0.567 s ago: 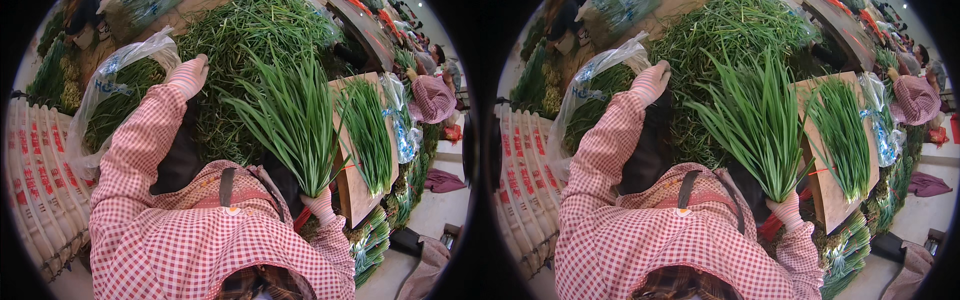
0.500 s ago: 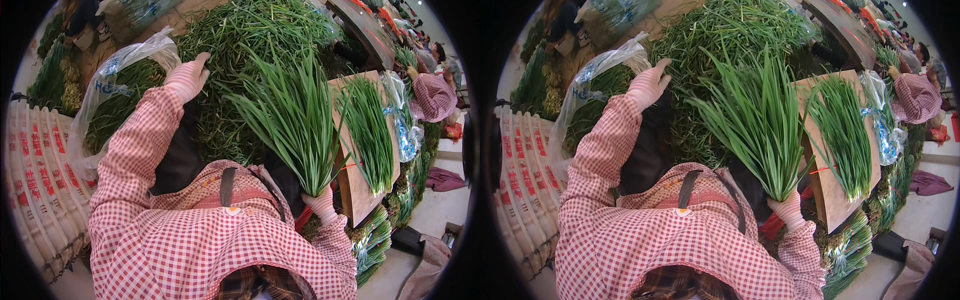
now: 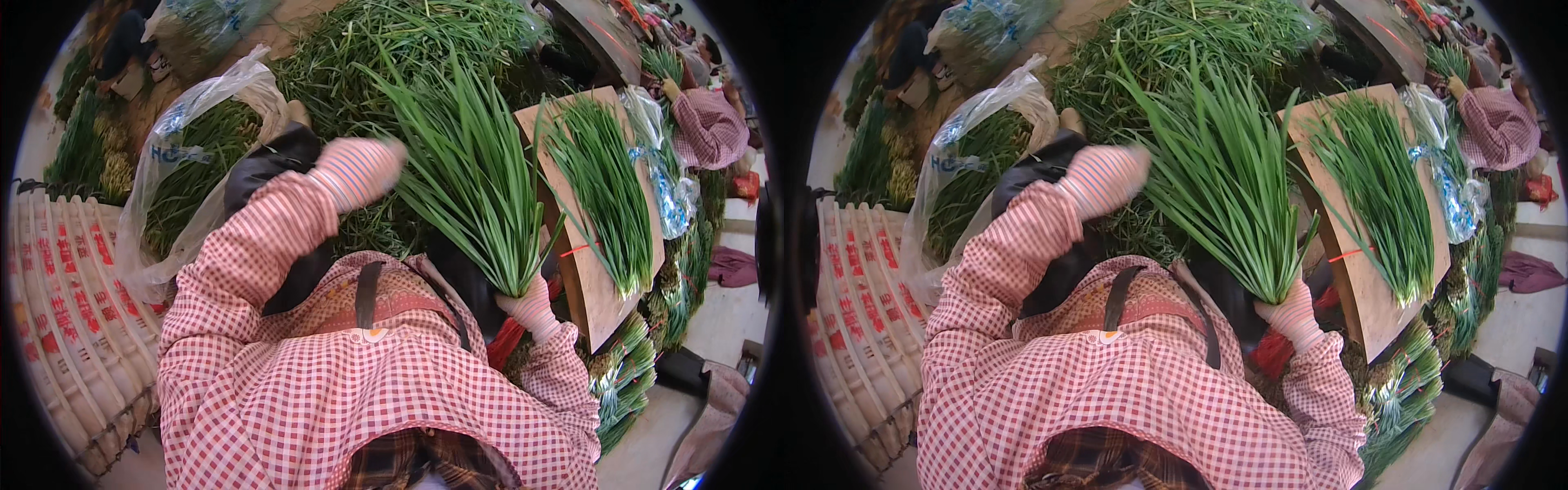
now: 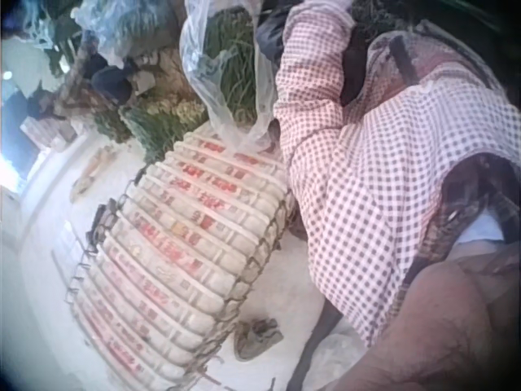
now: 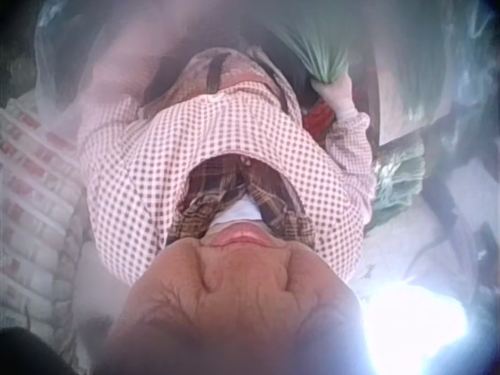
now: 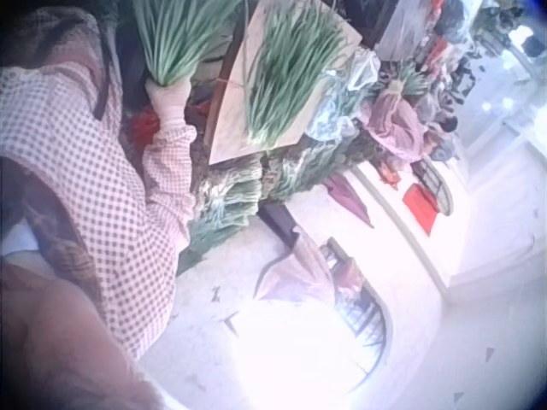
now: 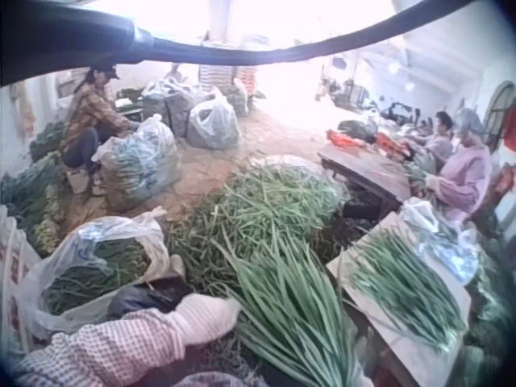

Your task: The person sorts a bundle of green chives by hand to remove debris, aligns the ends on a wooden board, and secures the bundle with a red tie.

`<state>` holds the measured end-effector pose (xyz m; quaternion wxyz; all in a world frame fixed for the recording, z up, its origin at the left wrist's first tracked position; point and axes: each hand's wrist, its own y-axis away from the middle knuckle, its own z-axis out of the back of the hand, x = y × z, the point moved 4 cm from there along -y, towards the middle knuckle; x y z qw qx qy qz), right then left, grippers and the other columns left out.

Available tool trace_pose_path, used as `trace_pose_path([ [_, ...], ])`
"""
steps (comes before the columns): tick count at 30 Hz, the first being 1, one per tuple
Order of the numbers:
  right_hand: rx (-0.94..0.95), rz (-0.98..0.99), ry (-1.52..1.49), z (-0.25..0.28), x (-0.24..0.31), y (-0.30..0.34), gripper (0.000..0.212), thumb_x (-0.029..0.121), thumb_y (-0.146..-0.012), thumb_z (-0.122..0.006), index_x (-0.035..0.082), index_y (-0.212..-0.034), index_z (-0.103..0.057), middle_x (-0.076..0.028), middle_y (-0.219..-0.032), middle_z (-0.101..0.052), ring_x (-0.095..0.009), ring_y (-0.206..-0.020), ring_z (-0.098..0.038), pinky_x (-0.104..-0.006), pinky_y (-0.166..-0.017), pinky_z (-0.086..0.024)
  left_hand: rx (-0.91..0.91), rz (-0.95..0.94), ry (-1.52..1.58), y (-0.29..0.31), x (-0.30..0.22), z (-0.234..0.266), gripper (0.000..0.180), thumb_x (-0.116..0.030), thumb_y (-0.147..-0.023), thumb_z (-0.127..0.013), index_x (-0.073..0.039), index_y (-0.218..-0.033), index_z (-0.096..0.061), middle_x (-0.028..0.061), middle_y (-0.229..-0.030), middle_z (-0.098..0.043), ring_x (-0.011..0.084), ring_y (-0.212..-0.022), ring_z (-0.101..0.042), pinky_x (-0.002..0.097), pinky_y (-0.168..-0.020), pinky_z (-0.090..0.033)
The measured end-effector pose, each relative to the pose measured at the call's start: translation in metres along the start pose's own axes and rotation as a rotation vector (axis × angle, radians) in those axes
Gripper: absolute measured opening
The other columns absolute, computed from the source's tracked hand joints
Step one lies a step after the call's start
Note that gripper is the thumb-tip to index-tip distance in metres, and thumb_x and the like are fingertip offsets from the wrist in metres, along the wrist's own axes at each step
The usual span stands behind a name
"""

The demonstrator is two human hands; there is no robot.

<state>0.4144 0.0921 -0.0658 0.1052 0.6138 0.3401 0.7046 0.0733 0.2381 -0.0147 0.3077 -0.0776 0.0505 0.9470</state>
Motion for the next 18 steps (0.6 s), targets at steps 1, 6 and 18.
trace_pose_path([
  [1,0.022,-0.013,-0.006,-0.002,0.0,-0.002,0.043,0.026,-0.088,-0.052,0.01,-0.128,-0.057,-0.005,-0.131,-0.062,-0.024,-0.129,-0.049,-0.0434,-0.115,-0.03,-0.062,0.211,0.091,0.005,0.037,-0.006,0.011,-0.012,-0.089,-0.054,-0.002,-0.094,-0.056,0.0229,-0.076,-0.064,0.0382,-0.07,-0.066,0.0471,-0.058,-0.052],
  [6,-0.234,0.097,0.284,0.015,-0.018,0.001,0.083,0.016,-0.076,-0.067,0.01,-0.148,-0.028,-0.017,-0.122,-0.064,-0.033,-0.109,-0.062,-0.0413,-0.095,-0.048,0.224,0.088,0.416,0.047,0.012,-0.002,0.023,-0.014,-0.09,-0.058,-0.004,-0.111,-0.063,0.0206,-0.093,-0.068,0.039,-0.089,-0.066,0.0446,-0.075,-0.053],
  [18,-0.356,0.168,1.194,-0.036,0.055,0.045,0.111,0.016,-0.066,-0.08,0.013,-0.155,-0.013,-0.026,-0.109,-0.057,-0.042,-0.086,-0.064,-0.0478,-0.072,-0.054,0.203,0.415,1.537,-0.056,-0.08,-0.127,0.044,-0.032,-0.092,-0.05,-0.007,-0.127,-0.058,0.0158,-0.125,-0.06,0.0306,-0.109,-0.056,0.0443,-0.096,-0.044],
])
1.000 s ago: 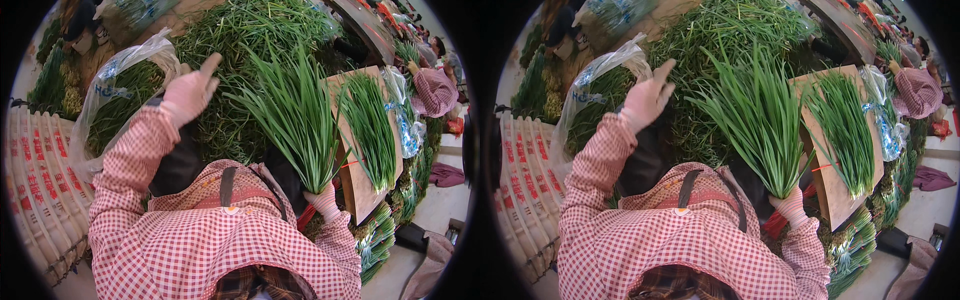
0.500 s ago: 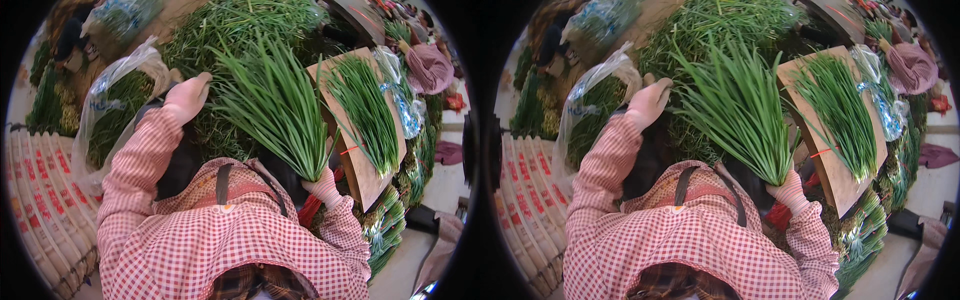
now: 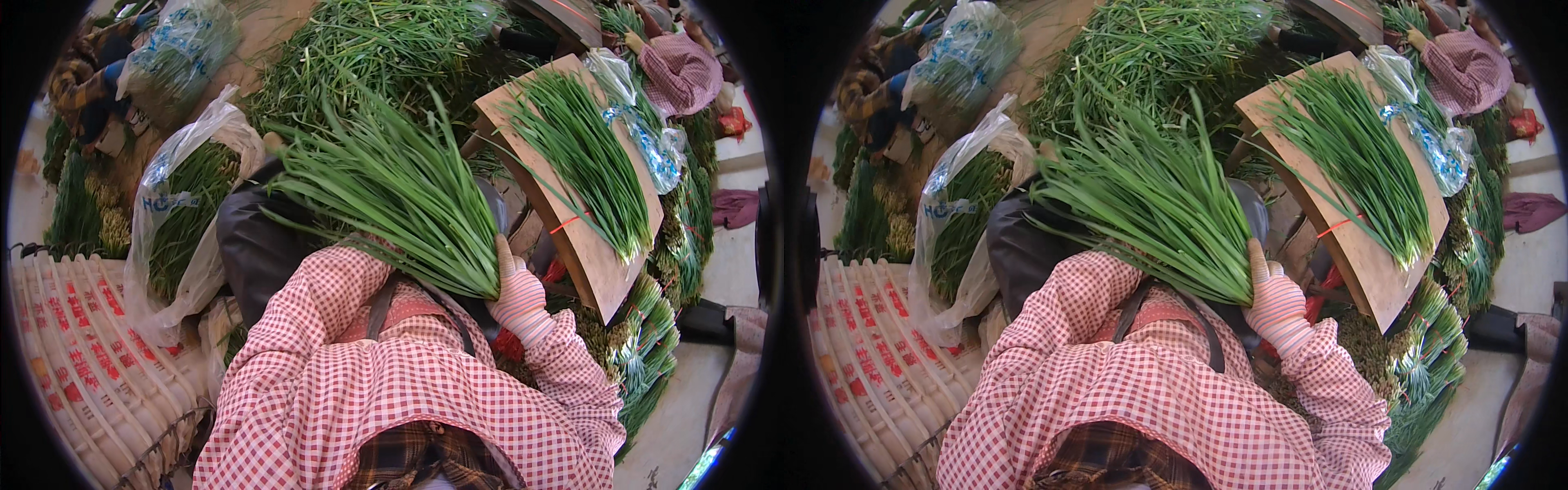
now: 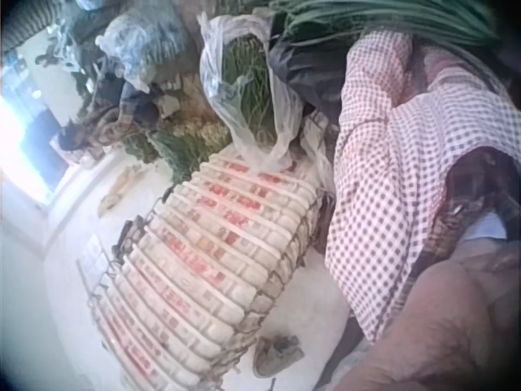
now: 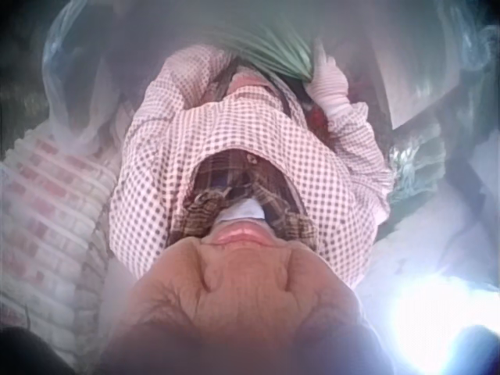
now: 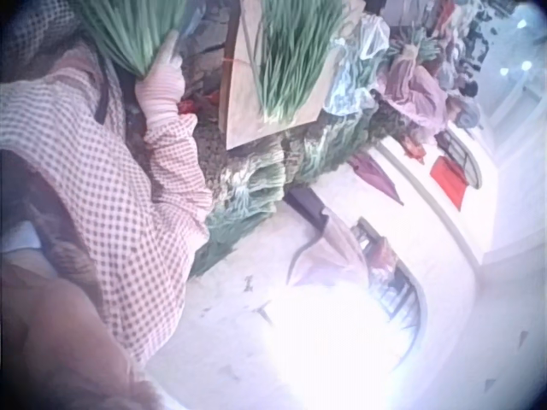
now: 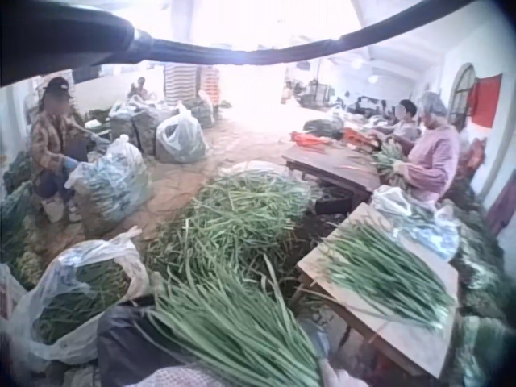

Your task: The person sorts a bundle of green chives by hand to remove debris, aligns the ends on a wooden board, and secures the bundle with a red tie.

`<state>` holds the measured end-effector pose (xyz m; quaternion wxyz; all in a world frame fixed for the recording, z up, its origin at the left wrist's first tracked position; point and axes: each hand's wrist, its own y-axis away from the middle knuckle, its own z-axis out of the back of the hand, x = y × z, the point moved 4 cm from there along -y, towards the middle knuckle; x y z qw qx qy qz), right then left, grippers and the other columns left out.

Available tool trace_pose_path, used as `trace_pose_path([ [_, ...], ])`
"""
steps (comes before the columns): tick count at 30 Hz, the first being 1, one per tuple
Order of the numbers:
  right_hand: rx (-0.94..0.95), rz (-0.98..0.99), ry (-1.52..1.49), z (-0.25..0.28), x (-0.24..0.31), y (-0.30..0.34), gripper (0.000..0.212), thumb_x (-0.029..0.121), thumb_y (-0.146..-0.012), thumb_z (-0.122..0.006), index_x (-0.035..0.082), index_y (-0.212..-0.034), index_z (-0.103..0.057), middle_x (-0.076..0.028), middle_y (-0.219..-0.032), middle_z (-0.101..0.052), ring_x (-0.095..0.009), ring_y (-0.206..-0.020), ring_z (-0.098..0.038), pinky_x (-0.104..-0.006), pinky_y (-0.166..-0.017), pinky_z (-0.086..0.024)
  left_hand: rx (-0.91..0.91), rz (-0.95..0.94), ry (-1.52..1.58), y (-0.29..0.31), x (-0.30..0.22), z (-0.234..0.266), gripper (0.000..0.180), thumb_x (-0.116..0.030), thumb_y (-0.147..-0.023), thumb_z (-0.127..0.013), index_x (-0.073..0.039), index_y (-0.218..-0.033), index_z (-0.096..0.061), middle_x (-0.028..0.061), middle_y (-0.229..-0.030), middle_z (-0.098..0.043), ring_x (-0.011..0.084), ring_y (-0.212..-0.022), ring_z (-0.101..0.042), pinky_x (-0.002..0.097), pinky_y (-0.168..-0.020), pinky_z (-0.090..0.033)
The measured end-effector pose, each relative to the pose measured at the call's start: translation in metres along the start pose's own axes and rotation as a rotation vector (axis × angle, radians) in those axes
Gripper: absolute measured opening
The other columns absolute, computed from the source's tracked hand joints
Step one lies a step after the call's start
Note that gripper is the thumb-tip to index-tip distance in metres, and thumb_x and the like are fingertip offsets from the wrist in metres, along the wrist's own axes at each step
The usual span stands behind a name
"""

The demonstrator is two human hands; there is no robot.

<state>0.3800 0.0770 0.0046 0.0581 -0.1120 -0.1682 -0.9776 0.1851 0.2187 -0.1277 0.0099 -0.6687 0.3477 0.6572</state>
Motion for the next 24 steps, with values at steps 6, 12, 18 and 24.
trace_pose_path([
  [6,-0.049,0.091,-0.009,0.007,0.0,0.016,0.108,0.015,-0.064,-0.079,0.013,-0.154,-0.018,-0.023,-0.111,-0.058,-0.041,-0.089,-0.062,-0.047,-0.073,-0.054,0.267,-0.349,0.962,-0.021,-0.067,-0.015,0.048,-0.04,-0.095,-0.046,-0.011,-0.132,-0.054,0.0127,-0.13,-0.056,0.0291,-0.11,-0.05,0.0457,-0.1,-0.038],
  [12,-0.18,0.101,-0.094,0.006,0.002,0.029,0.094,0.013,-0.069,-0.074,0.008,-0.15,-0.025,-0.023,-0.104,-0.06,-0.042,-0.086,-0.063,-0.0484,-0.072,-0.053,1.051,-0.699,1.22,0.001,-0.089,-0.054,0.052,-0.048,-0.098,-0.042,-0.016,-0.138,-0.051,0.0097,-0.135,-0.052,0.0275,-0.111,-0.044,0.0471,-0.104,-0.032],
  [18,-0.085,0.138,-0.129,0.005,-0.01,0.027,0.087,0.011,-0.073,-0.068,0.011,-0.15,-0.027,-0.024,-0.1,-0.063,-0.041,-0.084,-0.066,-0.0489,-0.068,-0.054,1.151,-0.806,1.184,0.045,-0.047,-0.077,0.056,-0.055,-0.099,-0.039,-0.02,-0.142,-0.046,0.0084,-0.144,-0.044,0.03,-0.13,-0.036,0.0535,-0.113,-0.023],
  [24,-0.178,0.065,-0.181,0.014,-0.047,0.052,0.092,0.015,-0.072,-0.071,0.011,-0.15,-0.023,-0.023,-0.1,-0.063,-0.041,-0.086,-0.066,-0.0484,-0.071,-0.055,0.841,-0.593,1.101,0.052,-0.05,-0.105,0.064,-0.056,-0.101,-0.029,-0.016,-0.151,-0.032,0.0109,-0.159,-0.025,0.0343,-0.148,-0.016,0.0599,-0.121,-0.008],
])
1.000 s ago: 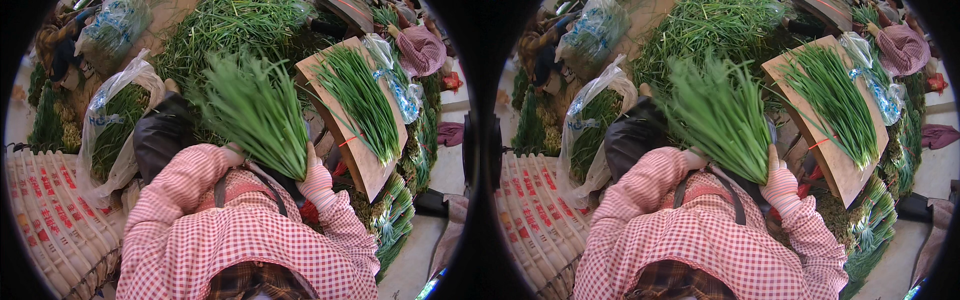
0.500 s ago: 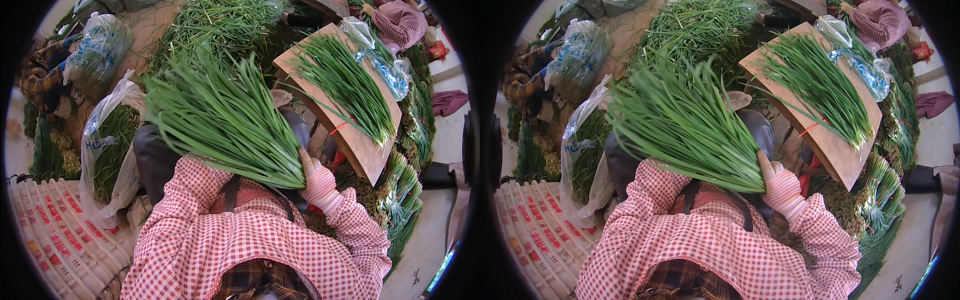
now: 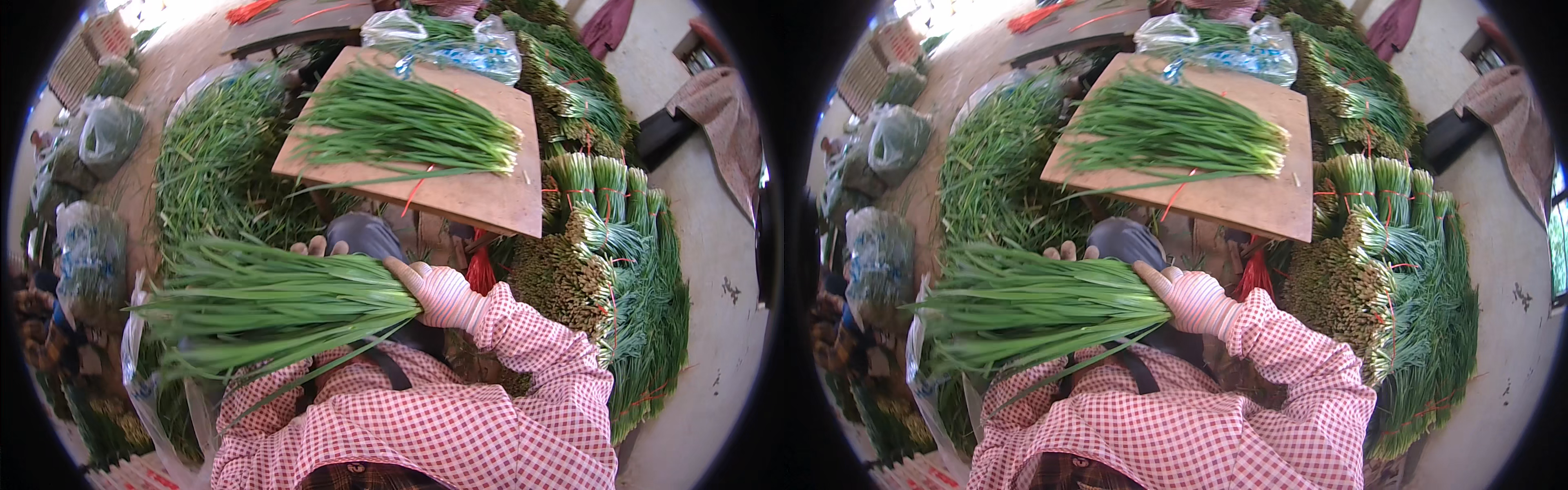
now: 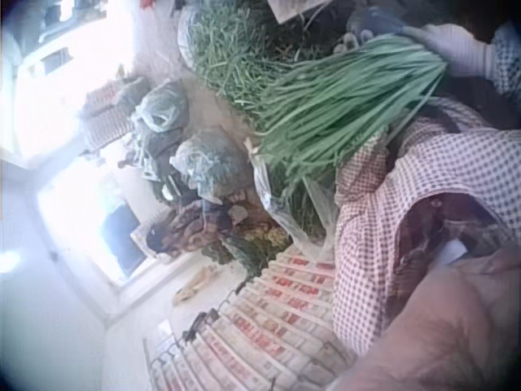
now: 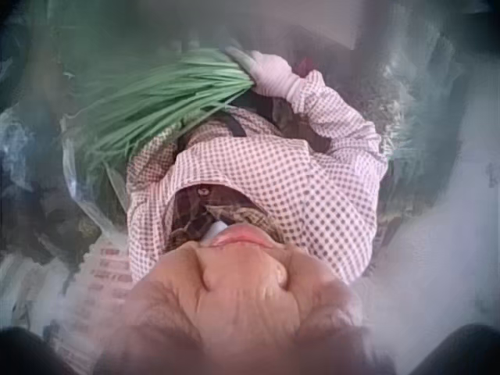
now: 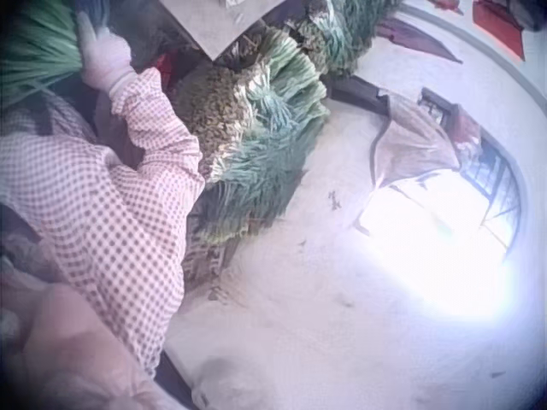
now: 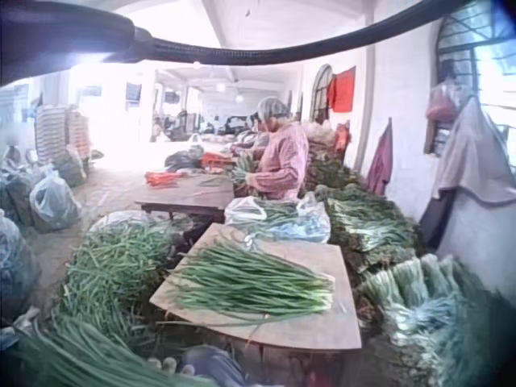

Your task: The person sorts a bundle of green chives by hand to remove debris, aligns the ends on a wooden board, and secures the bundle with a red tie.

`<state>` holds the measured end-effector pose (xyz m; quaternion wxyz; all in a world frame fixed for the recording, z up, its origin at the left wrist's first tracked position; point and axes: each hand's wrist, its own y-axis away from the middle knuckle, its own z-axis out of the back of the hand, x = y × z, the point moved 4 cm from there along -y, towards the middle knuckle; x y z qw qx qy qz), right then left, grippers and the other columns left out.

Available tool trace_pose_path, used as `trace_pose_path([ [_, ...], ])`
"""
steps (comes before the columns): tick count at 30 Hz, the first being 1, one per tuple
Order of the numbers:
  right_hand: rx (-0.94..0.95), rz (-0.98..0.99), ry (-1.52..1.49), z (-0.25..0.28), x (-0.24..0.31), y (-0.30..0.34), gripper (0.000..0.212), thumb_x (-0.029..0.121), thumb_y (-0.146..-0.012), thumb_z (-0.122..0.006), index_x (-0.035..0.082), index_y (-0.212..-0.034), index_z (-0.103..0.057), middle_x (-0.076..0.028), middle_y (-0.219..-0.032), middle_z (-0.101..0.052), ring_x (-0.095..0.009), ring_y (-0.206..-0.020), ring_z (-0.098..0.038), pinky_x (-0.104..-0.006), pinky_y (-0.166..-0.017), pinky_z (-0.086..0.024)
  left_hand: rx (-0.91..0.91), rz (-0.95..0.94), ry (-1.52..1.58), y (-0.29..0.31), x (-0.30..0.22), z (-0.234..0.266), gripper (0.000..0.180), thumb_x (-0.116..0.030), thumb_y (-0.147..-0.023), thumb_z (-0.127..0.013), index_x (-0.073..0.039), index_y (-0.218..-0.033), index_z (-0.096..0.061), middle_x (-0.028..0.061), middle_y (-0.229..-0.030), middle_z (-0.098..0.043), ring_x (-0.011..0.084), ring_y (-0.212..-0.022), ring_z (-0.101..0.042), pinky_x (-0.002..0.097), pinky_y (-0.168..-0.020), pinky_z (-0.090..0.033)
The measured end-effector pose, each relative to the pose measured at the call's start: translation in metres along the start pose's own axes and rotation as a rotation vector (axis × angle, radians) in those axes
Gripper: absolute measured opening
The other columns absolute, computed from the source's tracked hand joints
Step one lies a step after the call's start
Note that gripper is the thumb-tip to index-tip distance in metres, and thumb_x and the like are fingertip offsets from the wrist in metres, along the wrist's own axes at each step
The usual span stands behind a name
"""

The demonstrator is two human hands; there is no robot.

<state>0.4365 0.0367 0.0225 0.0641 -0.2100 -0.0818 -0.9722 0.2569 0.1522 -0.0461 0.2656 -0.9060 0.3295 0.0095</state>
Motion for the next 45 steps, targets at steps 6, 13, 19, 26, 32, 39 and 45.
trace_pose_path([
  [6,-0.182,-0.25,0.088,0.086,-0.096,-0.001,0.09,0.008,-0.072,-0.069,0.016,-0.15,-0.025,-0.022,-0.1,-0.062,-0.041,-0.087,-0.066,-0.0473,-0.074,-0.055,0.26,0.329,0.247,-0.162,0.069,0.036,0.071,-0.061,-0.099,-0.028,-0.016,-0.154,-0.023,0.0077,-0.159,-0.025,0.0268,-0.148,-0.019,0.0522,-0.123,-0.013],
  [13,-0.324,-0.327,0.515,0.18,-0.187,-0.036,0.078,0.011,-0.084,-0.062,0.019,-0.152,-0.025,-0.019,-0.101,-0.062,-0.036,-0.091,-0.066,-0.0465,-0.071,-0.055,-0.113,0.258,-0.199,-0.298,0.018,-0.005,0.069,-0.06,-0.096,-0.043,-0.015,-0.148,-0.037,0.0075,-0.15,-0.039,0.0287,-0.142,-0.031,0.05,-0.119,-0.02],
  [19,-0.006,-0.591,0.596,0.165,-0.23,-0.051,0.095,0.009,-0.075,-0.074,0.018,-0.154,-0.02,-0.018,-0.103,-0.063,-0.033,-0.094,-0.067,-0.0418,-0.075,-0.057,-0.79,-0.003,-0.972,-0.333,-0.187,0.064,0.07,-0.061,-0.093,-0.051,-0.014,-0.145,-0.044,0.0084,-0.144,-0.047,0.0298,-0.138,-0.038,0.0471,-0.117,-0.026],
  [26,0.112,-0.645,0.463,0.189,-0.229,-0.053,0.078,0.006,-0.084,-0.064,0.017,-0.151,-0.025,-0.017,-0.107,-0.065,-0.033,-0.096,-0.069,-0.0416,-0.075,-0.058,0.494,0.271,-1.964,-0.372,0.067,-0.057,0.094,-0.038,-0.068,-0.088,-0.003,-0.142,-0.041,0.017,-0.144,-0.046,0.0281,-0.133,-0.045,0.0419,-0.112,-0.035],
  [32,-0.164,-0.591,0.674,0.135,-0.236,-0.051,0.067,0.02,-0.085,-0.063,0.015,-0.145,-0.033,-0.019,-0.11,-0.06,-0.033,-0.097,-0.065,-0.0427,-0.073,-0.055,1.01,0.502,-2.345,-0.328,0.216,0.006,0.133,-0.059,-0.043,-0.089,-0.013,-0.151,-0.026,0.0181,-0.151,-0.036,0.038,-0.143,-0.028,0.0579,-0.116,-0.016],
  [39,-0.379,-0.401,0.453,0.128,-0.238,-0.022,0.065,0.02,-0.081,-0.068,0.013,-0.141,-0.043,-0.019,-0.129,-0.055,-0.037,-0.118,-0.055,-0.0471,-0.099,-0.045,0.953,0.412,-2.409,-0.304,0.225,0.015,0.137,-0.059,-0.038,-0.089,-0.012,-0.15,-0.027,0.0174,-0.149,-0.036,0.0366,-0.141,-0.03,0.0604,-0.115,-0.016],
  [45,-1.239,-0.264,-1.185,0.097,-0.306,0.068,0.072,0.03,-0.087,-0.073,0.011,-0.148,-0.04,-0.013,-0.148,-0.041,-0.028,-0.136,-0.041,-0.0419,-0.113,-0.033,0.94,0.364,-2.502,-0.297,0.224,0.018,0.128,-0.062,-0.046,-0.086,-0.013,-0.15,-0.03,0.0172,-0.148,-0.038,0.0353,-0.14,-0.032,0.0606,-0.114,-0.016],
])
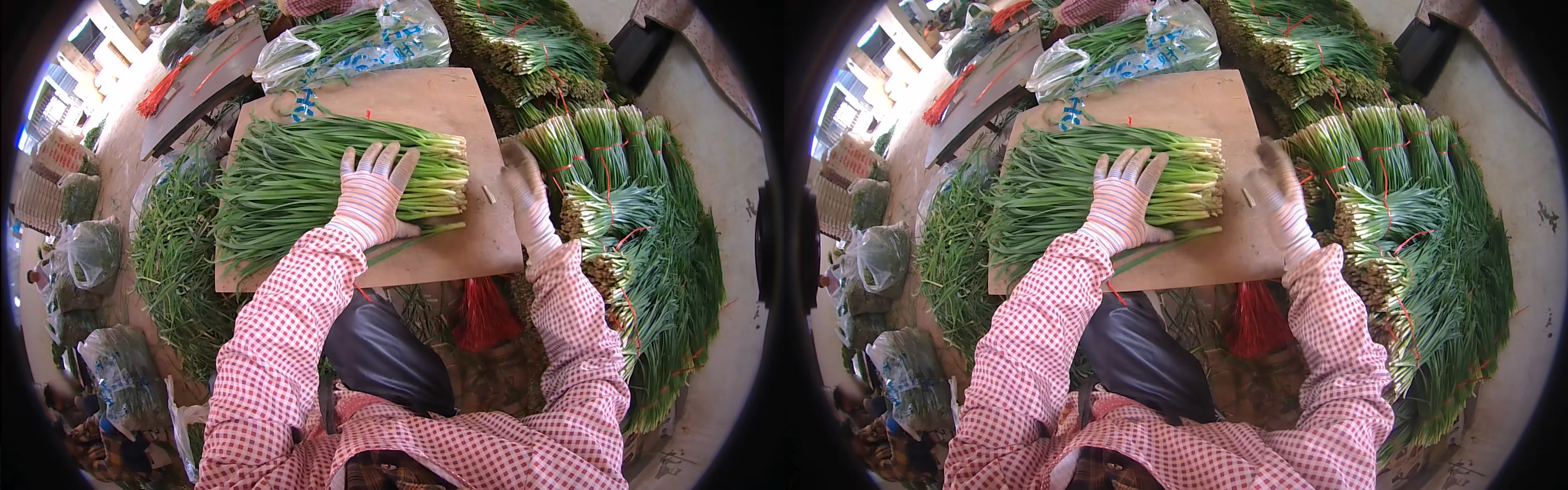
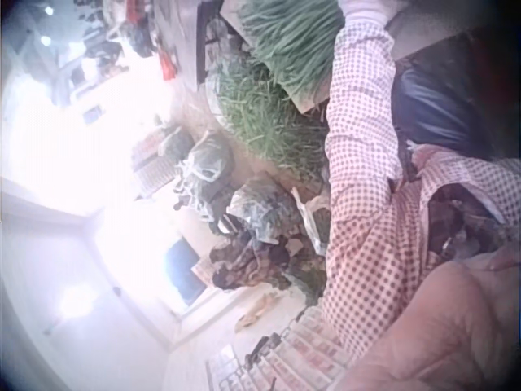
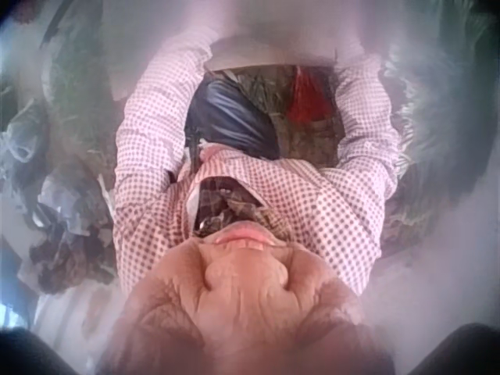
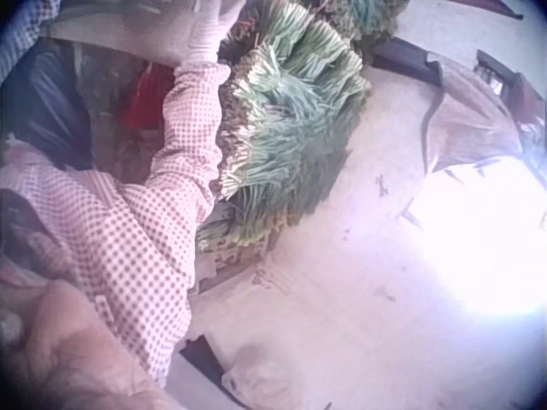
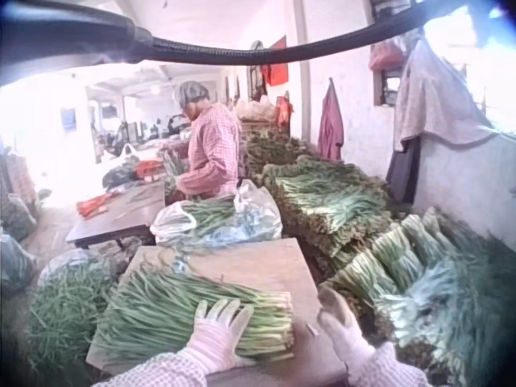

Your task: The person sorts a bundle of green chives by hand to remove debris, aligns the ends on a wooden board, and secures the bundle with a red tie.

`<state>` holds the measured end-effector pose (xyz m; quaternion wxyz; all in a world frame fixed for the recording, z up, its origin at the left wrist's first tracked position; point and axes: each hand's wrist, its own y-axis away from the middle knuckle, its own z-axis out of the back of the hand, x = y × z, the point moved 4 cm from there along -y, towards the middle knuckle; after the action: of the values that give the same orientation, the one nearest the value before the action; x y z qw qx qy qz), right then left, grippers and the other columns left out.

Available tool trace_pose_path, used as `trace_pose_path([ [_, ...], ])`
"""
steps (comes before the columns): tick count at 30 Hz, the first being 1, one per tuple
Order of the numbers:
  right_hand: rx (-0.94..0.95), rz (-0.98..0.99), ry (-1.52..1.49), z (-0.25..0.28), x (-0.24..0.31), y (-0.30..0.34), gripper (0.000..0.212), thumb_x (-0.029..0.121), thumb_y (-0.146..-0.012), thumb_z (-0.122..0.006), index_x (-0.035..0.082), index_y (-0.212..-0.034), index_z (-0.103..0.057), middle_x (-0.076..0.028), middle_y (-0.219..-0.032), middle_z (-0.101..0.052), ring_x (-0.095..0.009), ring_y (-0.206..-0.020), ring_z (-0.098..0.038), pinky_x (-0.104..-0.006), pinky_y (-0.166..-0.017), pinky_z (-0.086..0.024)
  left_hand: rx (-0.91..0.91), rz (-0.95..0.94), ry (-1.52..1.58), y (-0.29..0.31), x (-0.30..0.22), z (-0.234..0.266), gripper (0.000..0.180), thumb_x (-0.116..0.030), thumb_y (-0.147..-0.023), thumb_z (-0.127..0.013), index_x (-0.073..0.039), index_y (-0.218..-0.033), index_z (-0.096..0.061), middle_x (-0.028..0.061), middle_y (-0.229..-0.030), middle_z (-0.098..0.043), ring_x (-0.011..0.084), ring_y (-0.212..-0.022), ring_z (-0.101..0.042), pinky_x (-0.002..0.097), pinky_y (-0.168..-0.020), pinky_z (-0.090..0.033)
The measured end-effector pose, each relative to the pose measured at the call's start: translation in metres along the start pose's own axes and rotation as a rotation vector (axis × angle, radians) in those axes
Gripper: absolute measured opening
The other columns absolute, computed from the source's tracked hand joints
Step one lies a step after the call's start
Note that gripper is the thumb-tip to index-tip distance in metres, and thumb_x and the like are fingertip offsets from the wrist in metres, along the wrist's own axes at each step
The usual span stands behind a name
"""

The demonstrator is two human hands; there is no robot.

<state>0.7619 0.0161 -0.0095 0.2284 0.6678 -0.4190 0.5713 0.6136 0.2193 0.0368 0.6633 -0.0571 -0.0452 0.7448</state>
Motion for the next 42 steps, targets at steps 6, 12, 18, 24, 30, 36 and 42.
trace_pose_path([
  [6,-0.135,-0.11,-0.349,-0.067,0.007,-0.006,0.085,0.061,-0.094,-0.052,0.011,-0.155,-0.022,-0.012,-0.158,-0.026,-0.026,-0.145,-0.024,-0.039,-0.117,-0.022,0.029,0.071,0.035,0.004,0.007,0.005,0.129,-0.059,-0.047,-0.087,-0.011,-0.15,-0.026,0.0155,-0.146,-0.041,0.0326,-0.137,-0.035,0.0595,-0.113,-0.018],
  [12,-0.089,-0.204,-0.219,-0.064,-0.073,-0.039,0.056,0.028,-0.104,-0.041,0.013,-0.156,-0.024,-0.006,-0.137,-0.044,-0.017,-0.116,-0.044,-0.0339,-0.105,-0.036,0.058,0.115,0.006,-0.003,-0.007,-0.001,0.132,-0.063,-0.043,-0.087,-0.01,-0.15,-0.028,0.0155,-0.145,-0.041,0.0332,-0.136,-0.036,0.0598,-0.113,-0.018],
  [18,-0.035,-0.324,-0.438,-0.071,-0.041,-0.045,0.089,0.065,-0.093,-0.048,0.007,-0.155,-0.022,-0.016,-0.149,-0.037,-0.024,-0.139,-0.032,-0.0367,-0.115,-0.025,-0.003,0.122,-0.046,0.005,-0.008,-0.006,0.123,-0.073,-0.047,-0.079,-0.011,-0.145,-0.038,0.0161,-0.146,-0.041,0.0335,-0.137,-0.035,0.0603,-0.113,-0.016],
  [24,0.144,-0.107,-0.002,-0.032,-0.11,-0.079,0.079,0.057,-0.096,-0.052,0.009,-0.154,-0.027,-0.009,-0.142,-0.043,-0.018,-0.129,-0.038,-0.0322,-0.11,-0.029,-0.008,0.12,-0.02,0.001,-0.009,-0.013,0.115,-0.069,-0.049,-0.08,-0.014,-0.143,-0.041,0.0155,-0.146,-0.041,0.0326,-0.138,-0.034,0.0599,-0.114,-0.016],
  [30,0.413,0.145,0.779,-0.062,-0.003,-0.141,0.083,0.069,-0.093,-0.041,0.003,-0.143,-0.044,-0.022,-0.139,-0.052,-0.035,-0.134,-0.043,-0.0402,-0.112,-0.03,0.003,0.136,0.009,0.004,-0.011,-0.003,0.108,-0.065,-0.054,-0.081,-0.016,-0.143,-0.043,0.0146,-0.147,-0.041,0.0324,-0.141,-0.032,0.0601,-0.115,-0.015],
  [36,0.96,-0.355,0.759,-0.129,-0.004,-0.133,0.083,0.069,-0.09,-0.05,0.006,-0.144,-0.045,-0.016,-0.135,-0.056,-0.024,-0.13,-0.046,-0.0366,-0.11,-0.034,0.005,0.14,0.077,0.004,-0.005,-0.003,0.11,-0.059,-0.052,-0.085,-0.015,-0.144,-0.041,0.0159,-0.149,-0.038,0.0343,-0.141,-0.031,0.0609,-0.115,-0.014],
  [42,1.143,-0.645,1.01,-0.162,0.025,-0.096,0.103,0.057,-0.062,-0.084,0.003,-0.14,-0.043,-0.017,-0.118,-0.063,-0.025,-0.097,-0.064,-0.0402,-0.076,-0.054,-0.255,0.199,0.247,0.014,0.007,-0.014,0.122,-0.055,-0.044,-0.088,-0.013,-0.145,-0.034,0.0176,-0.146,-0.034,0.0354,-0.14,-0.029,0.0595,-0.115,-0.015],
])
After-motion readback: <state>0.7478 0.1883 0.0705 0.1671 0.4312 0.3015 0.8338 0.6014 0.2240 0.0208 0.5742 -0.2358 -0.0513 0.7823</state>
